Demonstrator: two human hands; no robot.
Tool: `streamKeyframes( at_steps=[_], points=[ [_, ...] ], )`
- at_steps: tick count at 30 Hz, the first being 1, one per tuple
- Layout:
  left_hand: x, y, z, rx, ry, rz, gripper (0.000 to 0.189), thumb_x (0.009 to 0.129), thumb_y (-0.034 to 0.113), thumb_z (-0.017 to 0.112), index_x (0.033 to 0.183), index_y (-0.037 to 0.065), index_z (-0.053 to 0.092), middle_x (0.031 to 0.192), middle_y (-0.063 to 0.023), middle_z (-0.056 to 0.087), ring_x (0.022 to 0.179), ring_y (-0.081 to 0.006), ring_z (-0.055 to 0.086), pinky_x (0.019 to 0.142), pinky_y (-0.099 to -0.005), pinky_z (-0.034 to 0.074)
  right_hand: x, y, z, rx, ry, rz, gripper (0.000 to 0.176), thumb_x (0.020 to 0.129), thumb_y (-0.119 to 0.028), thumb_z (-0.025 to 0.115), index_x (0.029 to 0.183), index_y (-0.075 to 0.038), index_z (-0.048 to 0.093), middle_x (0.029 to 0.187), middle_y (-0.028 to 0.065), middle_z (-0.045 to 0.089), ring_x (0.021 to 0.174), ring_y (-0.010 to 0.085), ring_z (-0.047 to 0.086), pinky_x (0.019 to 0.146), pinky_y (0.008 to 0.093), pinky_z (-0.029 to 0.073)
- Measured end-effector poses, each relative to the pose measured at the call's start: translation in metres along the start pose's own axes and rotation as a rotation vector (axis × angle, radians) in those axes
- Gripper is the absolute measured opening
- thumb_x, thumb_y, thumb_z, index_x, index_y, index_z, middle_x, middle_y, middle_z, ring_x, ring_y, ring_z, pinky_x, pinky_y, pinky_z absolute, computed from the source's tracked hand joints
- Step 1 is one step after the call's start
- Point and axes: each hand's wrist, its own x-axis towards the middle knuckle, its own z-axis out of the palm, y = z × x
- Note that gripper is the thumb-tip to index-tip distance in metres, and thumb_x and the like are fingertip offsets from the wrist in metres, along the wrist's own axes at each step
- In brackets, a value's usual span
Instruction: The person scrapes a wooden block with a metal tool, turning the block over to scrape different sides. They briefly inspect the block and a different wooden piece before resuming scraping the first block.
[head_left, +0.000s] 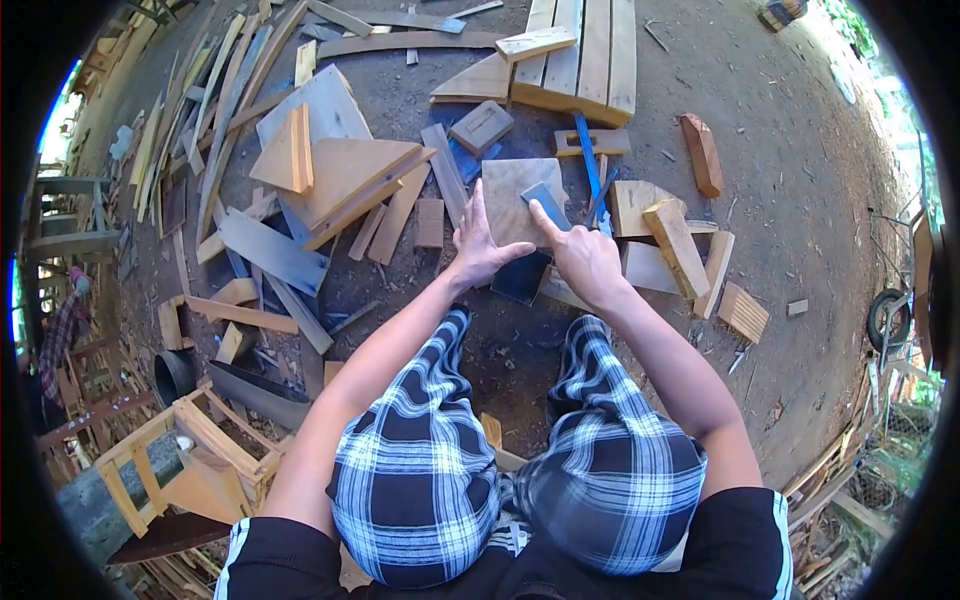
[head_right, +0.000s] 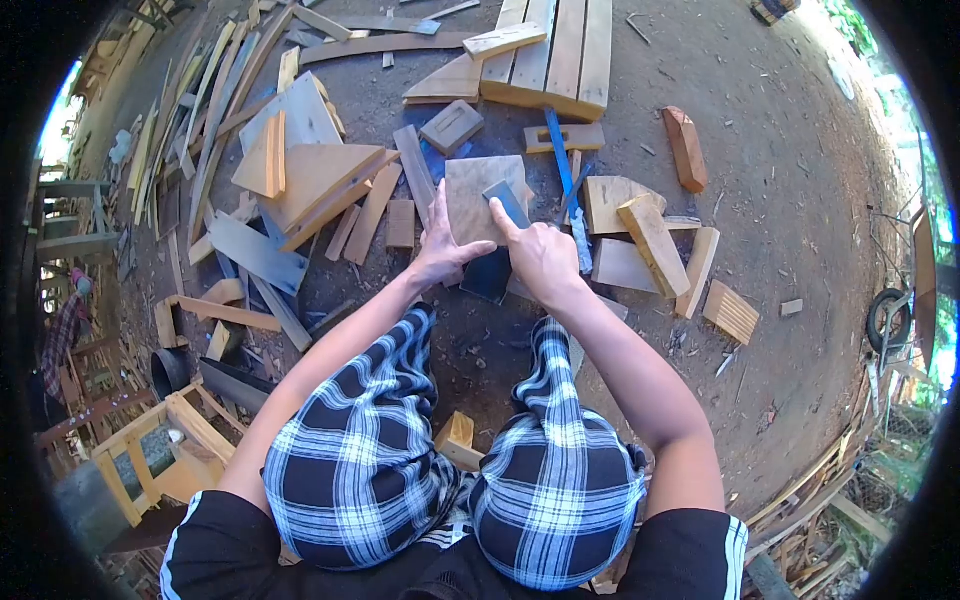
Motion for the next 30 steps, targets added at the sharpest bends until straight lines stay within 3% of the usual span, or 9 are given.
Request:
streamKeyframes(
  at_steps=[6, 14, 21, 27, 30],
  points=[
    [0.003, 0.0, 0.008, 0.027, 0.051, 0.023, 0.136, 0.06, 0.055, 0.084, 0.151, 0.005, -0.004, 0.152, -0.0223, 0.018, 0.142, -0.0367, 0.018, 0.114, -0.0512, 0.014, 0.04, -0.001, 0.011, 0.027, 0.116, 0.004, 0.071, 0.086, -0.007, 0.051, 0.149, -0.027, 0.026, 0.075, 0.0179, 0.068, 0.067, 0.0331, 0.069, 0.057, 0.0433, 0.055],
    [0.002, -0.004, 0.006, -0.012, 0.023, 0.025, 0.135, 0.061, 0.055, 0.083, 0.151, 0.006, -0.004, 0.152, -0.0228, 0.017, 0.142, -0.0377, 0.017, 0.114, -0.0519, 0.014, 0.0, -0.001, 0.002, 0.034, -0.018, 0.003, 0.071, 0.085, -0.009, 0.053, 0.149, -0.027, 0.027, 0.078, 0.019, 0.069, 0.068, 0.033, 0.069, 0.057, 0.0436, 0.055],
    [0.004, -0.006, 0.006, 0.02, 0.012, 0.02, 0.136, 0.06, 0.055, 0.083, 0.151, 0.007, -0.005, 0.153, -0.0221, 0.016, 0.142, -0.0376, 0.015, 0.114, -0.0523, 0.013, 0.042, 0.0, 0.011, 0.033, 0.136, 0.005, 0.074, 0.084, -0.009, 0.054, 0.15, -0.028, 0.025, 0.075, 0.0192, 0.067, 0.065, 0.0321, 0.069, 0.056, 0.0436, 0.055],
    [0.002, -0.005, 0.004, -0.031, 0.008, 0.048, 0.135, 0.061, 0.054, 0.083, 0.151, 0.008, -0.006, 0.153, -0.0215, 0.015, 0.143, -0.0366, 0.015, 0.114, -0.0523, 0.013, -0.007, 0.0, -0.004, 0.044, -0.022, 0.008, 0.076, 0.083, -0.007, 0.056, 0.149, -0.028, 0.026, 0.078, 0.0188, 0.068, 0.069, 0.0324, 0.069, 0.058, 0.0436, 0.055],
    [0.007, 0.001, 0.002, 0.0, -0.022, 0.075, 0.135, 0.064, 0.047, 0.085, 0.149, 0.001, -0.008, 0.152, -0.0251, 0.012, 0.143, -0.0363, 0.012, 0.117, -0.0441, 0.015, 0.035, 0.0, 0.006, 0.072, 0.118, 0.011, 0.075, 0.082, -0.008, 0.057, 0.148, -0.027, 0.028, 0.078, 0.0188, 0.068, 0.069, 0.0339, 0.069, 0.058, 0.0446, 0.055]
  ],
)
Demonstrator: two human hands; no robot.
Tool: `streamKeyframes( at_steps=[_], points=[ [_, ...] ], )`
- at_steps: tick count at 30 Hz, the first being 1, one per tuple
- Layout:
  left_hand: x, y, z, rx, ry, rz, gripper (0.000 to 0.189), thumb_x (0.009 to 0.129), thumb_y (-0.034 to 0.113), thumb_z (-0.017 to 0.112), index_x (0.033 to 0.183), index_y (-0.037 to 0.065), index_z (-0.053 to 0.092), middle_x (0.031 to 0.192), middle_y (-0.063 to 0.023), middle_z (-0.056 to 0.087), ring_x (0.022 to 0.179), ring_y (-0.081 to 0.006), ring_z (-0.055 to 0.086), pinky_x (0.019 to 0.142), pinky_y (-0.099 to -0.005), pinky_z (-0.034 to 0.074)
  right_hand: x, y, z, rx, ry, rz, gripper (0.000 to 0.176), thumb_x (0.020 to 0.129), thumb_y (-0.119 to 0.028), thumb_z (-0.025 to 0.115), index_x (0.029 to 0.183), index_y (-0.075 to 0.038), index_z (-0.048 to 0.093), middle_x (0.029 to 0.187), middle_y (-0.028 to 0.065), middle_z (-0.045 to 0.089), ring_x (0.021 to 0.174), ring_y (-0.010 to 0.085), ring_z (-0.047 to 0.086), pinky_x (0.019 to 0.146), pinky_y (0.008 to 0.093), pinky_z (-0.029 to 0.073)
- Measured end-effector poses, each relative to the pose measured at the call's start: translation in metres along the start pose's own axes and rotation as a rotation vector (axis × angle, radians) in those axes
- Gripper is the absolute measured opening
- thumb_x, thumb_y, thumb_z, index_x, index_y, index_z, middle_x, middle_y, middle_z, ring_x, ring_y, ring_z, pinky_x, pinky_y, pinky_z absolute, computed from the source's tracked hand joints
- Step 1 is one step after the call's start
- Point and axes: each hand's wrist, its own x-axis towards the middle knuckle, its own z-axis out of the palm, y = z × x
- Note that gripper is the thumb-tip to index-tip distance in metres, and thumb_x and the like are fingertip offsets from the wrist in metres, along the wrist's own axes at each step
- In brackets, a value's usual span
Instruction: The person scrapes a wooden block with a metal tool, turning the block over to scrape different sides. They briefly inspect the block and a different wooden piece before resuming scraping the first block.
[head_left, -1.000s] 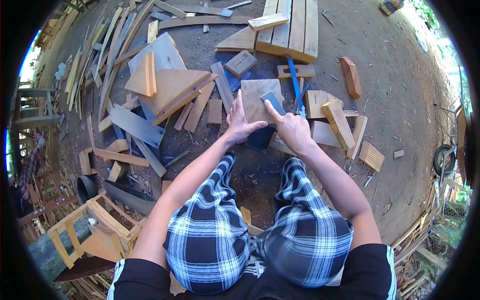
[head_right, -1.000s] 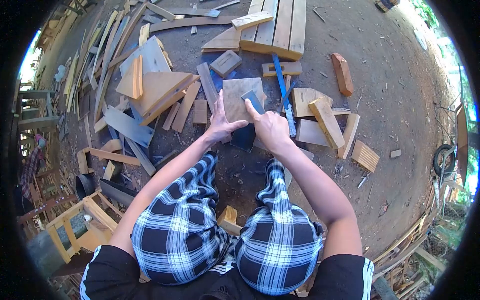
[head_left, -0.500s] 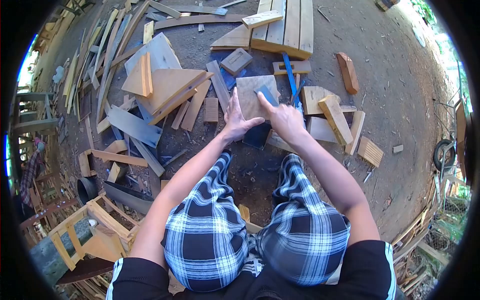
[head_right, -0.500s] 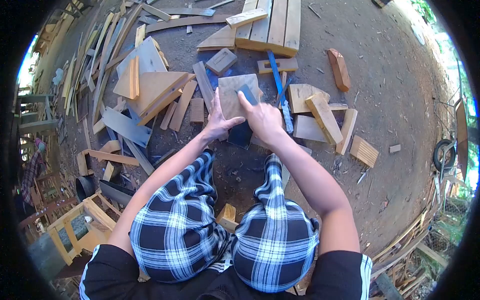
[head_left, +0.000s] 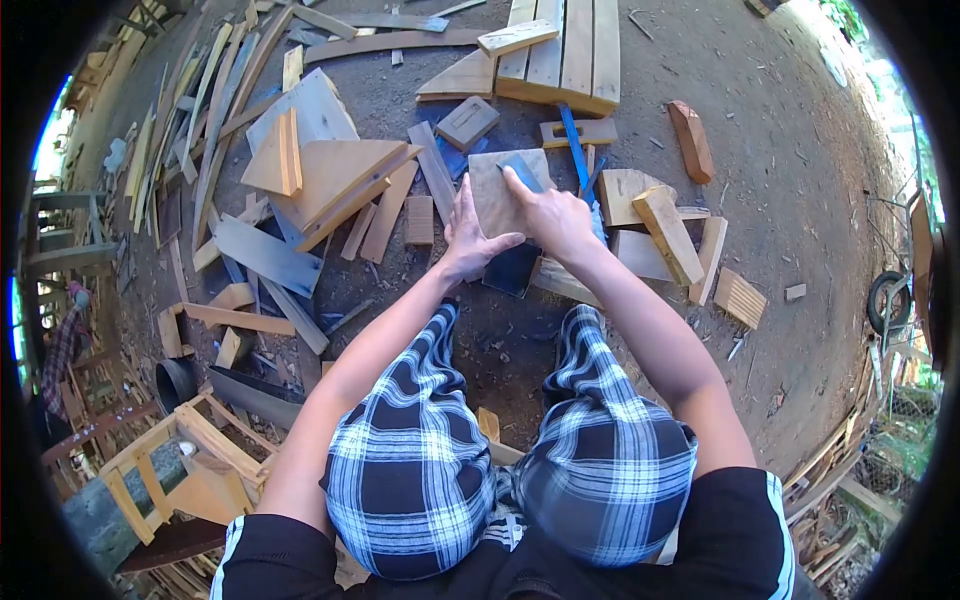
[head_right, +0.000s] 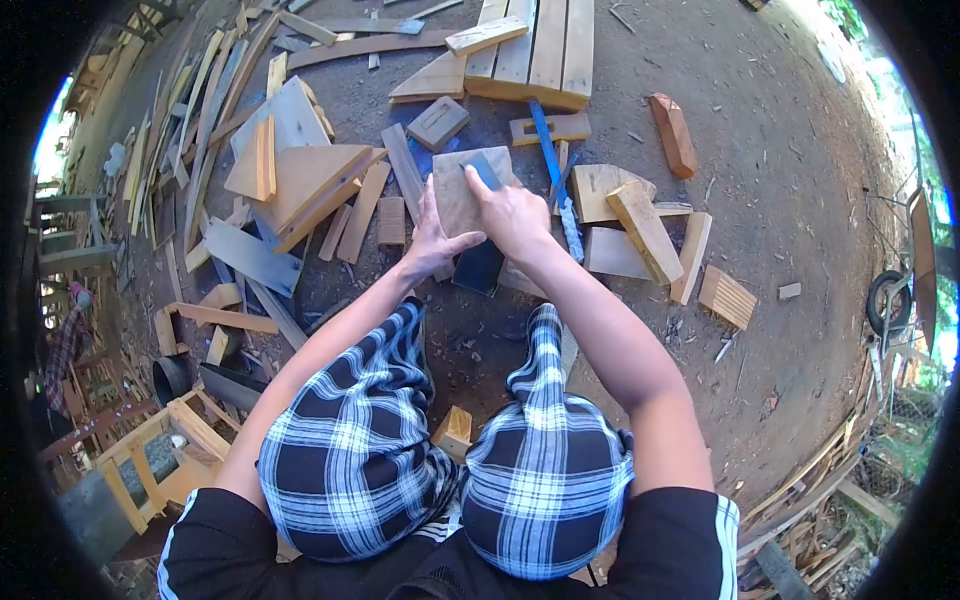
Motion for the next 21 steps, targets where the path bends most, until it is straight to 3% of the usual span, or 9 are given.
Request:
streamKeyframes(
  at_steps=[3, 5, 9, 16, 21],
  points=[
    [-0.003, -0.003, -0.001, 0.026, -0.03, -0.069, 0.135, 0.064, 0.046, 0.085, 0.149, 0.0, -0.008, 0.152, -0.0249, 0.011, 0.144, -0.0352, 0.012, 0.117, -0.0433, 0.015, 0.014, -0.002, 0.005, 0.033, 0.041, -0.002, 0.073, 0.082, -0.008, 0.056, 0.148, -0.027, 0.03, 0.079, 0.0191, 0.068, 0.069, 0.0353, 0.069, 0.058, 0.0449, 0.056],
    [-0.002, -0.01, 0.003, -0.012, 0.01, -0.049, 0.135, 0.061, 0.055, 0.083, 0.151, 0.007, -0.005, 0.154, -0.0212, 0.013, 0.144, -0.0357, 0.013, 0.114, -0.0517, 0.013, 0.0, -0.003, 0.002, 0.039, 0.026, 0.009, 0.072, 0.084, -0.008, 0.054, 0.148, -0.027, 0.029, 0.078, 0.0205, 0.068, 0.068, 0.0348, 0.069, 0.057, 0.0454, 0.055],
    [-0.004, -0.004, 0.001, -0.028, 0.016, -0.032, 0.135, 0.061, 0.055, 0.083, 0.151, 0.005, -0.005, 0.155, -0.0209, 0.012, 0.144, -0.0358, 0.013, 0.115, -0.0503, 0.014, -0.046, -0.007, -0.013, -0.029, -0.169, 0.004, 0.071, 0.083, -0.01, 0.056, 0.148, -0.026, 0.031, 0.079, 0.0168, 0.069, 0.072, 0.0306, 0.07, 0.062, 0.0408, 0.057],
    [0.0, -0.007, -0.001, -0.055, -0.011, -0.067, 0.137, 0.059, 0.056, 0.083, 0.151, 0.005, -0.004, 0.154, -0.0217, 0.012, 0.144, -0.0354, 0.014, 0.115, -0.0487, 0.014, 0.019, -0.016, -0.004, 0.012, -0.026, -0.013, 0.068, 0.084, -0.012, 0.058, 0.147, -0.024, 0.032, 0.083, 0.015, 0.07, 0.074, 0.0281, 0.07, 0.06, 0.0394, 0.056],
    [-0.002, -0.004, 0.0, -0.059, 0.012, -0.037, 0.138, 0.057, 0.057, 0.084, 0.151, 0.003, -0.003, 0.153, -0.0227, 0.014, 0.144, -0.035, 0.014, 0.116, -0.047, 0.014, -0.042, -0.009, -0.007, 0.025, -0.105, -0.042, 0.072, 0.084, -0.01, 0.056, 0.148, -0.027, 0.028, 0.073, 0.0171, 0.067, 0.067, 0.0322, 0.069, 0.056, 0.042, 0.056]
  ],
)
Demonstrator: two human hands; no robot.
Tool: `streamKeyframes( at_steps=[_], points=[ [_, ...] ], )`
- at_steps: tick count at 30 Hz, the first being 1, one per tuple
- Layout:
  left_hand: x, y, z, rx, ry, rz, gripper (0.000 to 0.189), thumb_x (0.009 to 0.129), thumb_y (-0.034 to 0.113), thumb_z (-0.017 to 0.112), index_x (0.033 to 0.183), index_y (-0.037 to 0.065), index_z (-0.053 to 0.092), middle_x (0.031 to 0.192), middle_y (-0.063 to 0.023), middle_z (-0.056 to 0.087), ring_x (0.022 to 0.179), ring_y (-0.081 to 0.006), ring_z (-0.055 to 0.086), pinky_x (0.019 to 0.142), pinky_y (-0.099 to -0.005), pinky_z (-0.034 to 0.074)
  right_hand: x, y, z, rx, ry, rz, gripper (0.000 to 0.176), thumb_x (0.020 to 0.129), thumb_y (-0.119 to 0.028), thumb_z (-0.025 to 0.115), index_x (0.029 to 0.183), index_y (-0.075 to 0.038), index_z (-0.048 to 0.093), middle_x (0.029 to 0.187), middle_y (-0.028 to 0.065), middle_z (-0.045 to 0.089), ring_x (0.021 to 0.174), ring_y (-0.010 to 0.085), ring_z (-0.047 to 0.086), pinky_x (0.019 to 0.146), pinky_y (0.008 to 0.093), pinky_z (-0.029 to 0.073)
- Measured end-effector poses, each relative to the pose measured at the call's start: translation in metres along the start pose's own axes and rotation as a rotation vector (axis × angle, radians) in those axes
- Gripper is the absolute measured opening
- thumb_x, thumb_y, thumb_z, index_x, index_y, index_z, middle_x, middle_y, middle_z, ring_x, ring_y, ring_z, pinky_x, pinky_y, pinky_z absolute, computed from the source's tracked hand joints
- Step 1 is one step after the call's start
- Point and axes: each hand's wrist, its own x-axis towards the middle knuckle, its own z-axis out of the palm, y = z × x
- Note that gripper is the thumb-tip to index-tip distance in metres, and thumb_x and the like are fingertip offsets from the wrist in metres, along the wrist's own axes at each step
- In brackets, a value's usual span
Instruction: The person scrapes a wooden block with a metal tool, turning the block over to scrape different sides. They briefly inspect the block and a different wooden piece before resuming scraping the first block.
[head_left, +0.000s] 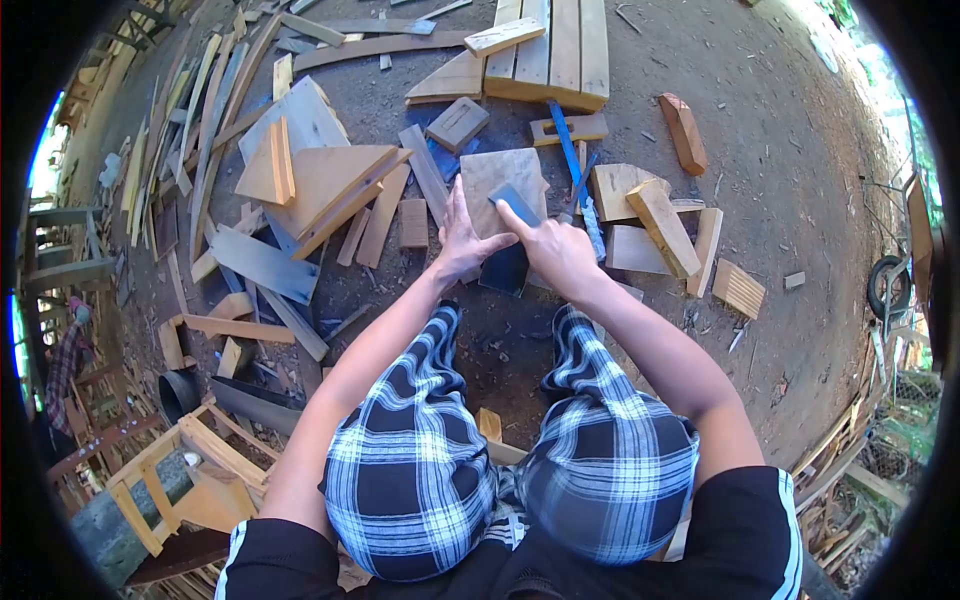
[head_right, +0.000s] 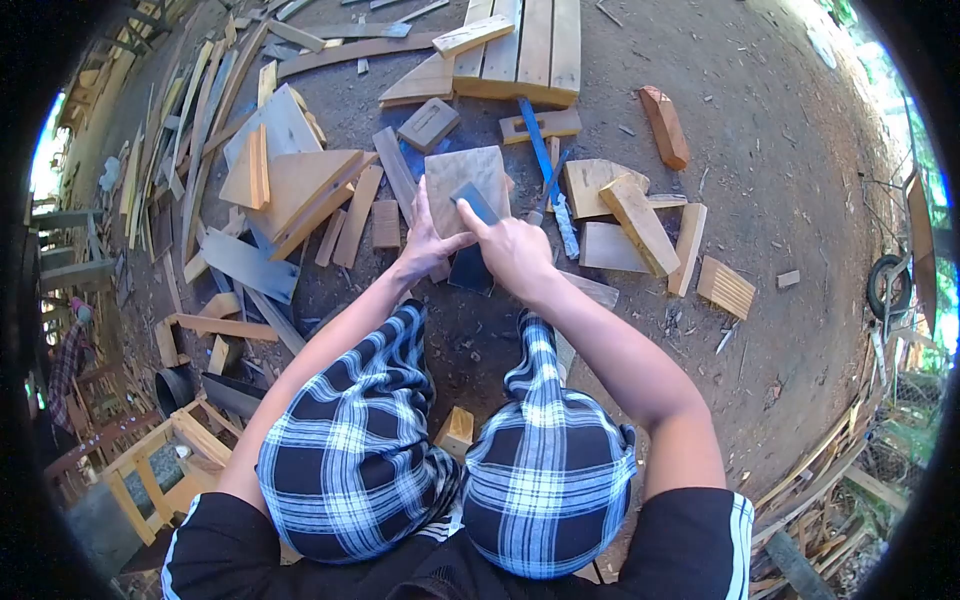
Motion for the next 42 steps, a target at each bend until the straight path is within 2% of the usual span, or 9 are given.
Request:
streamKeyframes(
  at_steps=[3, 8, 15, 17, 23, 27, 30, 37, 42],
  points=[
    [0.002, -0.004, 0.002, 0.032, 0.03, 0.031, 0.139, 0.057, 0.057, 0.084, 0.15, 0.002, -0.003, 0.153, -0.0232, 0.014, 0.143, -0.0351, 0.015, 0.116, -0.0465, 0.014, -0.005, -0.001, -0.004, -0.007, -0.062, 0.006, 0.073, 0.083, -0.01, 0.058, 0.148, -0.026, 0.027, 0.073, 0.0176, 0.067, 0.068, 0.0321, 0.069, 0.056, 0.0422, 0.056],
    [0.003, -0.007, 0.0, 0.023, 0.002, -0.015, 0.139, 0.056, 0.057, 0.085, 0.151, 0.004, -0.003, 0.153, -0.0229, 0.015, 0.143, -0.0356, 0.016, 0.115, -0.0493, 0.013, 0.051, -0.008, 0.001, -0.01, 0.062, -0.001, 0.069, 0.084, -0.015, 0.06, 0.147, -0.025, 0.033, 0.08, 0.0132, 0.069, 0.072, 0.0281, 0.07, 0.06, 0.0399, 0.056],
    [0.0, -0.006, 0.003, 0.003, 0.024, -0.006, 0.138, 0.057, 0.056, 0.085, 0.15, 0.003, -0.002, 0.152, -0.0229, 0.016, 0.143, -0.0359, 0.016, 0.115, -0.0492, 0.014, -0.017, -0.002, 0.001, -0.031, -0.057, -0.023, 0.073, 0.085, -0.012, 0.057, 0.149, -0.031, 0.026, 0.075, 0.0172, 0.067, 0.065, 0.0317, 0.069, 0.056, 0.0419, 0.056],
    [0.001, -0.007, 0.004, -0.005, 0.026, 0.016, 0.138, 0.057, 0.056, 0.085, 0.15, 0.002, -0.001, 0.152, -0.0228, 0.017, 0.143, -0.0359, 0.015, 0.115, -0.0488, 0.014, -0.016, 0.0, 0.001, -0.079, -0.038, -0.022, 0.075, 0.085, -0.012, 0.058, 0.149, -0.035, 0.025, 0.072, 0.017, 0.067, 0.062, 0.0312, 0.069, 0.054, 0.0417, 0.056],
    [0.002, -0.008, 0.001, 0.033, 0.014, 0.009, 0.137, 0.057, 0.056, 0.085, 0.15, 0.002, 0.0, 0.153, -0.0218, 0.016, 0.143, -0.0357, 0.015, 0.116, -0.0476, 0.013, 0.044, -0.005, 0.007, -0.033, 0.1, -0.041, 0.074, 0.086, -0.01, 0.056, 0.151, -0.026, 0.022, 0.076, 0.0162, 0.069, 0.066, 0.0323, 0.069, 0.055, 0.0416, 0.056],
    [0.0, -0.002, 0.001, -0.005, 0.011, -0.041, 0.136, 0.057, 0.056, 0.084, 0.151, 0.003, 0.001, 0.152, -0.0215, 0.016, 0.143, -0.0354, 0.016, 0.116, -0.0468, 0.015, 0.001, -0.004, 0.003, -0.05, -0.004, -0.028, 0.076, 0.085, -0.009, 0.056, 0.15, -0.029, 0.024, 0.075, 0.0173, 0.068, 0.064, 0.0322, 0.069, 0.055, 0.0417, 0.056],
    [0.001, -0.003, 0.002, 0.025, -0.002, -0.006, 0.133, 0.062, 0.044, 0.087, 0.15, 0.001, -0.002, 0.151, -0.0232, 0.013, 0.143, -0.0336, 0.013, 0.117, -0.0442, 0.015, -0.016, -0.004, -0.003, -0.069, -0.098, -0.03, 0.075, 0.084, -0.009, 0.055, 0.15, -0.031, 0.025, 0.075, 0.0181, 0.068, 0.064, 0.032, 0.069, 0.056, 0.0425, 0.056],
    [0.003, -0.016, 0.005, -0.032, 0.025, 0.004, 0.136, 0.056, 0.051, 0.087, 0.15, 0.002, 0.001, 0.152, -0.0219, 0.016, 0.143, -0.0358, 0.016, 0.115, -0.0472, 0.017, 0.039, -0.012, 0.006, -0.001, 0.1, -0.049, 0.069, 0.085, -0.007, 0.053, 0.147, -0.027, 0.032, 0.076, 0.0162, 0.068, 0.069, 0.0307, 0.069, 0.058, 0.0409, 0.056],
    [0.003, -0.013, 0.007, -0.053, 0.028, 0.017, 0.135, 0.056, 0.05, 0.087, 0.149, 0.0, 0.003, 0.152, -0.022, 0.017, 0.143, -0.035, 0.016, 0.115, -0.0455, 0.017, -0.011, -0.008, 0.001, -0.035, -0.036, -0.03, 0.069, 0.084, -0.01, 0.055, 0.147, -0.03, 0.033, 0.073, 0.0161, 0.067, 0.066, 0.0319, 0.069, 0.056, 0.0422, 0.056]
  ],
)
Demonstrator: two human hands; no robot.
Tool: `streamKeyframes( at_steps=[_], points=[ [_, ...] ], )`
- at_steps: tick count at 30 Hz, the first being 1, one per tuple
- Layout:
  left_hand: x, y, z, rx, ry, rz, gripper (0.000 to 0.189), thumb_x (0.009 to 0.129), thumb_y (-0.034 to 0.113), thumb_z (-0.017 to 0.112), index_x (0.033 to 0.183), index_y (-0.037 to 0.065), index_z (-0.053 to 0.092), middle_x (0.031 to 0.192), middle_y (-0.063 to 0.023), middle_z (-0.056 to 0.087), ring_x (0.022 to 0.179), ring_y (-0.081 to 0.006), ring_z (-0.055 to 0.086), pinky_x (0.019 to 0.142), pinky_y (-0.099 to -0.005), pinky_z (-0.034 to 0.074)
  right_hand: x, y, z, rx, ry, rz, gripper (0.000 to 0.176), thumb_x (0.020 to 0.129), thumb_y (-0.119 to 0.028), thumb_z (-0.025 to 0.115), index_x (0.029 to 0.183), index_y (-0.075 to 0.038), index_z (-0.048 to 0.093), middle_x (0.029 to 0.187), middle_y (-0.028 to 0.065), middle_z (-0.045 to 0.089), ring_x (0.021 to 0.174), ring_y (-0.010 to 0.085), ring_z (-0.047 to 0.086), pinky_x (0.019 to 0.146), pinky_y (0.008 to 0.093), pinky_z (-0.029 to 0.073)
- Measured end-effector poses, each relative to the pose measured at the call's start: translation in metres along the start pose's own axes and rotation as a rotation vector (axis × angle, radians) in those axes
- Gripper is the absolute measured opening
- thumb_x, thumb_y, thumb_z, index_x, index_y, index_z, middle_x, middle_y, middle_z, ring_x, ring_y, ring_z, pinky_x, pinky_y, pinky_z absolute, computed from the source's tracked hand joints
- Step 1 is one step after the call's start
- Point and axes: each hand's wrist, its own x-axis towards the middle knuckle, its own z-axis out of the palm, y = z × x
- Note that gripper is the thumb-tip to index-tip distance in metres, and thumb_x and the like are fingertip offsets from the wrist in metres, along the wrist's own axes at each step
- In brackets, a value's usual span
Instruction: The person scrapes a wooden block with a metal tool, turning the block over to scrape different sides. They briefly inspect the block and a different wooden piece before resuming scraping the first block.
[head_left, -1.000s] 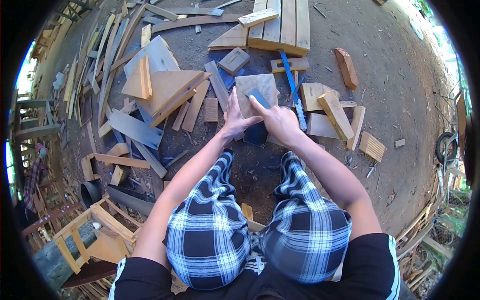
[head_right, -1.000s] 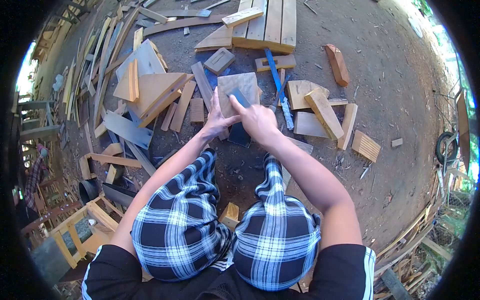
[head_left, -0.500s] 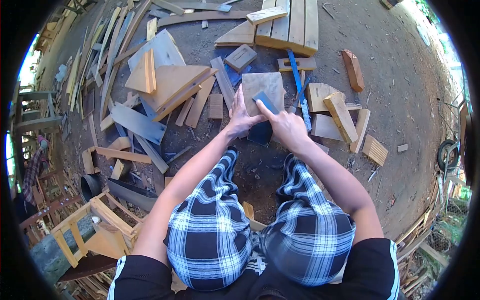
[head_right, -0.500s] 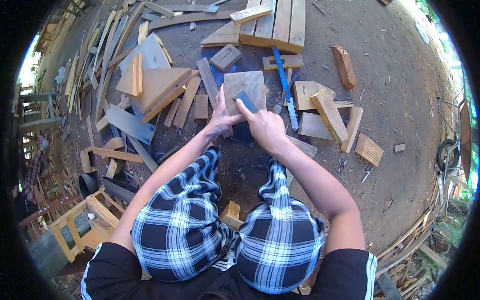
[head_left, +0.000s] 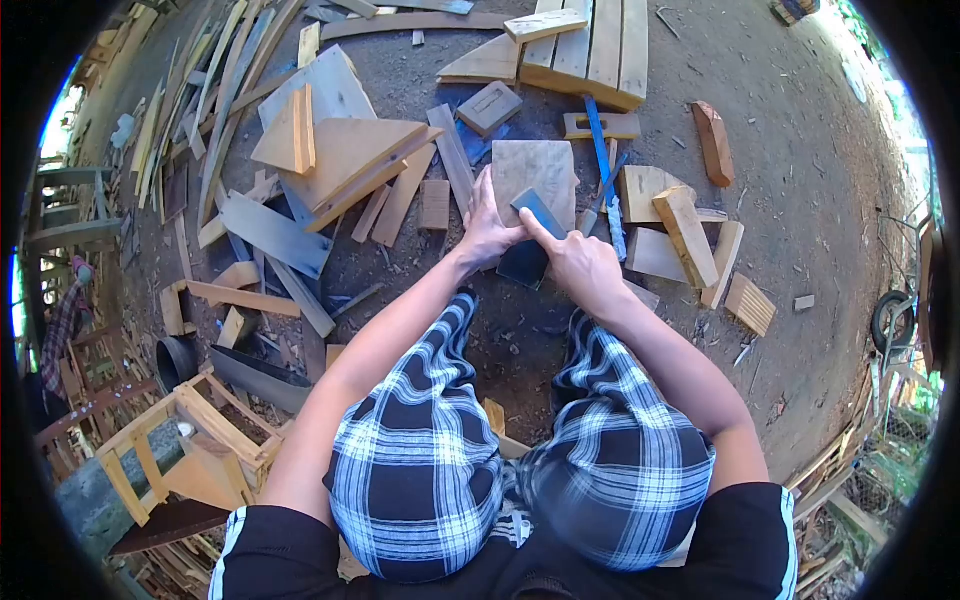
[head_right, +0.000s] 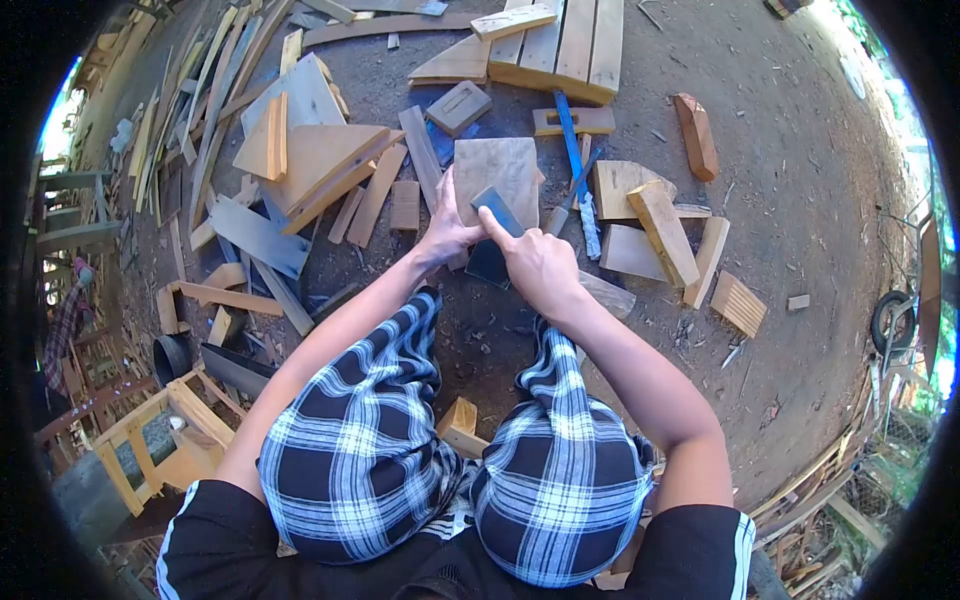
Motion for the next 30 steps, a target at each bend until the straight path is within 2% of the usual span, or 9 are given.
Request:
streamKeyframes(
  at_steps=[3, 7, 9, 11, 15, 18, 21, 25, 30],
  points=[
    [0.001, -0.001, -0.002, -0.01, -0.004, 0.009, 0.135, 0.056, 0.051, 0.087, 0.149, 0.0, 0.004, 0.152, -0.0217, 0.017, 0.142, -0.0349, 0.016, 0.115, -0.0452, 0.017, 0.012, 0.001, 0.0, -0.016, -0.019, -0.005, 0.072, 0.084, -0.011, 0.057, 0.148, -0.03, 0.029, 0.071, 0.0159, 0.066, 0.065, 0.0325, 0.069, 0.055, 0.0427, 0.055],
    [0.005, -0.006, -0.003, 0.012, -0.029, 0.032, 0.135, 0.056, 0.052, 0.087, 0.149, 0.0, 0.004, 0.152, -0.0203, 0.015, 0.143, -0.0345, 0.014, 0.116, -0.0443, 0.017, 0.066, 0.002, 0.007, 0.024, 0.176, -0.081, 0.074, 0.084, -0.011, 0.058, 0.149, -0.024, 0.026, 0.072, 0.0153, 0.067, 0.065, 0.0313, 0.069, 0.055, 0.0414, 0.055],
    [0.004, -0.006, -0.005, 0.001, -0.048, 0.033, 0.135, 0.057, 0.055, 0.085, 0.149, 0.0, 0.004, 0.153, -0.02, 0.013, 0.144, -0.0341, 0.012, 0.116, -0.0443, 0.015, 0.073, 0.001, 0.007, -0.038, 0.134, -0.046, 0.073, 0.084, -0.011, 0.058, 0.149, -0.026, 0.027, 0.072, 0.0148, 0.067, 0.066, 0.0316, 0.069, 0.056, 0.0413, 0.055],
    [0.002, 0.002, -0.006, 0.069, -0.056, -0.01, 0.13, 0.062, 0.044, 0.087, 0.149, -0.002, 0.001, 0.151, -0.0214, 0.012, 0.143, -0.0333, 0.011, 0.118, -0.0436, 0.013, 0.048, 0.0, -0.001, -0.032, 0.083, -0.025, 0.074, 0.084, -0.011, 0.058, 0.149, -0.027, 0.027, 0.073, 0.0149, 0.068, 0.067, 0.0316, 0.069, 0.056, 0.0412, 0.056],
    [-0.004, 0.012, -0.007, 0.087, -0.056, -0.026, 0.13, 0.063, 0.046, 0.086, 0.149, -0.002, 0.001, 0.151, -0.0215, 0.012, 0.143, -0.0334, 0.011, 0.118, -0.0438, 0.013, 0.018, 0.004, -0.006, -0.044, -0.067, -0.001, 0.077, 0.084, -0.011, 0.059, 0.149, -0.03, 0.025, 0.079, 0.0156, 0.069, 0.069, 0.0314, 0.07, 0.058, 0.0409, 0.056],
    [-0.001, 0.001, 0.0, 0.083, -0.025, 0.001, 0.131, 0.062, 0.049, 0.086, 0.149, -0.002, 0.002, 0.15, -0.0218, 0.014, 0.143, -0.0343, 0.013, 0.117, -0.0439, 0.014, 0.044, 0.003, 0.0, -0.013, 0.061, -0.023, 0.078, 0.084, -0.011, 0.059, 0.15, -0.03, 0.023, 0.081, 0.0162, 0.069, 0.07, 0.0312, 0.07, 0.058, 0.0406, 0.056],
    [0.002, -0.005, -0.004, 0.086, -0.03, 0.06, 0.131, 0.061, 0.05, 0.085, 0.149, -0.002, 0.002, 0.149, -0.0219, 0.015, 0.142, -0.0351, 0.015, 0.117, -0.0444, 0.014, 0.082, 0.001, 0.001, -0.035, 0.057, -0.021, 0.078, 0.085, -0.012, 0.058, 0.151, -0.03, 0.02, 0.081, 0.0166, 0.069, 0.07, 0.0316, 0.07, 0.057, 0.0407, 0.056],
    [0.001, 0.011, -0.006, 0.124, -0.032, 0.023, 0.13, 0.061, 0.049, 0.086, 0.148, -0.003, 0.004, 0.149, -0.0225, 0.016, 0.141, -0.0355, 0.017, 0.117, -0.0434, 0.015, 0.038, 0.004, -0.012, 0.012, 0.009, 0.019, 0.074, 0.083, -0.013, 0.061, 0.148, -0.026, 0.029, 0.08, 0.0165, 0.069, 0.072, 0.0307, 0.07, 0.062, 0.0407, 0.057],
    [-0.001, 0.012, -0.006, 0.087, -0.029, 0.019, 0.129, 0.061, 0.048, 0.086, 0.147, -0.005, 0.007, 0.147, -0.0237, 0.018, 0.14, -0.0357, 0.018, 0.117, -0.0433, 0.016, 0.008, 0.011, -0.013, -0.016, -0.085, 0.028, 0.072, 0.084, -0.01, 0.058, 0.148, -0.027, 0.028, 0.081, 0.0181, 0.069, 0.072, 0.0315, 0.07, 0.061, 0.0419, 0.057]
  ],
)
